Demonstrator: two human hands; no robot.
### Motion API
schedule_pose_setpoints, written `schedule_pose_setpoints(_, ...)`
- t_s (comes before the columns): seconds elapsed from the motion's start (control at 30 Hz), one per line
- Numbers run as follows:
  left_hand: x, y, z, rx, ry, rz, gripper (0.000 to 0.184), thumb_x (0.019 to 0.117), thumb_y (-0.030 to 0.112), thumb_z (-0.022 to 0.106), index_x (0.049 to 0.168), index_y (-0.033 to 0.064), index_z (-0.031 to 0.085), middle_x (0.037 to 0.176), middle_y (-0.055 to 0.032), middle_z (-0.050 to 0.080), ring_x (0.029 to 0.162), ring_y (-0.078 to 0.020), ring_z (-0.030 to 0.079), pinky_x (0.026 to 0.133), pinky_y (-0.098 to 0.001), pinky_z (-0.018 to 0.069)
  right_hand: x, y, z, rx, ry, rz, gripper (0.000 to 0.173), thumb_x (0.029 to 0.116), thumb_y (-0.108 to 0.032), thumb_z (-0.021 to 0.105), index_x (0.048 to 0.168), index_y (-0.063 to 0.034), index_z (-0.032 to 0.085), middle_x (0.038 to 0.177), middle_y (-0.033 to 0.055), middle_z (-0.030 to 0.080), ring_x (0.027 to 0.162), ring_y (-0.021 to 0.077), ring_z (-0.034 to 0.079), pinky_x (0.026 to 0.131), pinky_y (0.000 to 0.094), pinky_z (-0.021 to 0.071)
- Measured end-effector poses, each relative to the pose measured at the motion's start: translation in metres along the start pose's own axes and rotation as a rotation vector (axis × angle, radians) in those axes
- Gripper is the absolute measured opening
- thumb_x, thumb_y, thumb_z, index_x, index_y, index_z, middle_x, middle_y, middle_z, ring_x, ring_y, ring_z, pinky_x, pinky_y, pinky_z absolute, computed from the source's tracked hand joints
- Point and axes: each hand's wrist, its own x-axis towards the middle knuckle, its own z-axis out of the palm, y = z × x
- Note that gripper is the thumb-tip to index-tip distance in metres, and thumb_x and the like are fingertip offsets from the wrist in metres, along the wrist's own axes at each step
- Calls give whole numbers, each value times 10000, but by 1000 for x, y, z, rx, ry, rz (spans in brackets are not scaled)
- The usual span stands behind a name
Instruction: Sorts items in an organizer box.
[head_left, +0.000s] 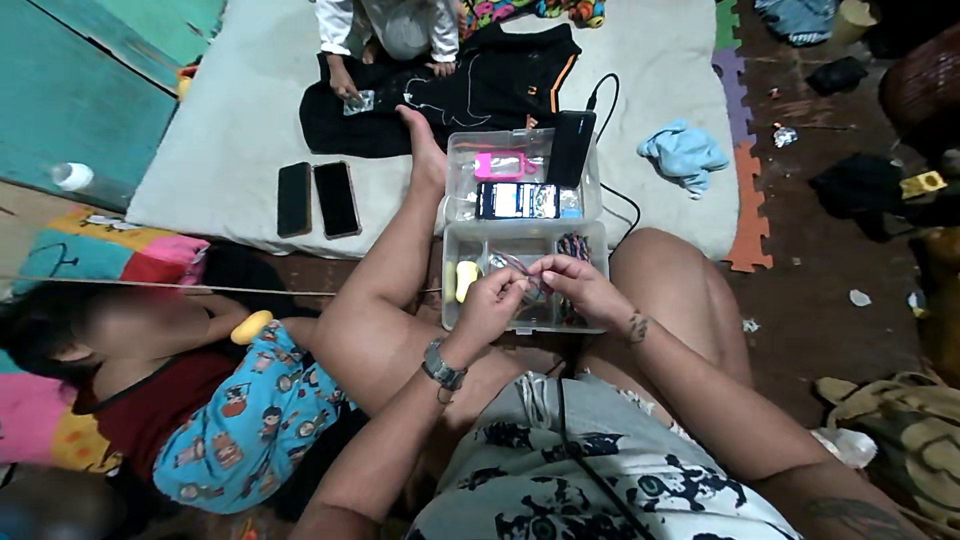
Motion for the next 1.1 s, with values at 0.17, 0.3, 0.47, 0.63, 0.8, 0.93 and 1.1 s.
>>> schedule_pose_setpoints(0.17,1,7,8,-393,-35,-220,196,1046,92,494,929,58,648,779,42,600,600,1,473,552,-162,395,-1,-1,6,-25,90,-149,136,971,-59,621,1043,-41,735,1074,8,700,922,67,658,838,258,571)
schedule_pose_setpoints(0.3,4,5,16,-364,-8,-230,177,1036,91,523,922,54,653,796,30,626,658,-10,532,609,-174,441,-1,-2,15,29,178,-107,128,1003,-64,566,977,-38,689,900,-11,685,802,53,639,782,257,559)
schedule_pose_setpoints(0.47,3,-3,22,25,62,-66,194,1012,131,579,976,-4,714,961,-70,661,861,-80,615,799,-257,520,3,-8,31,450,304,315,172,1068,-122,470,977,-66,605,769,6,588,642,75,562,613,210,508)
schedule_pose_setpoints(0.63,4,3,14,-594,-34,-444,183,1064,99,483,1016,35,648,849,1,620,684,-50,563,641,-190,494,2,0,13,248,68,103,215,1051,-96,494,1111,-36,692,970,6,694,879,74,644,831,264,546)
schedule_pose_setpoints(0.8,7,5,10,-723,-187,-508,177,1067,104,480,1052,53,649,838,16,620,690,-54,586,645,-193,520,4,1,11,424,73,135,179,1000,-34,538,930,-54,702,830,4,694,777,82,653,784,268,569)
schedule_pose_setpoints(0.93,8,6,11,-663,-213,-441,168,1043,73,520,1020,32,681,830,12,649,715,-51,600,695,-198,523,2,2,9,534,69,147,151,972,-39,577,872,-83,680,794,6,691,726,79,656,720,256,573)
schedule_pose_setpoints(1.1,9,7,11,-660,-254,-428,150,1028,65,546,976,41,684,804,16,658,704,-42,609,680,-188,525,4,5,10,596,14,123,176,930,-71,633,766,-133,624,710,-14,640,648,63,619,648,239,555)
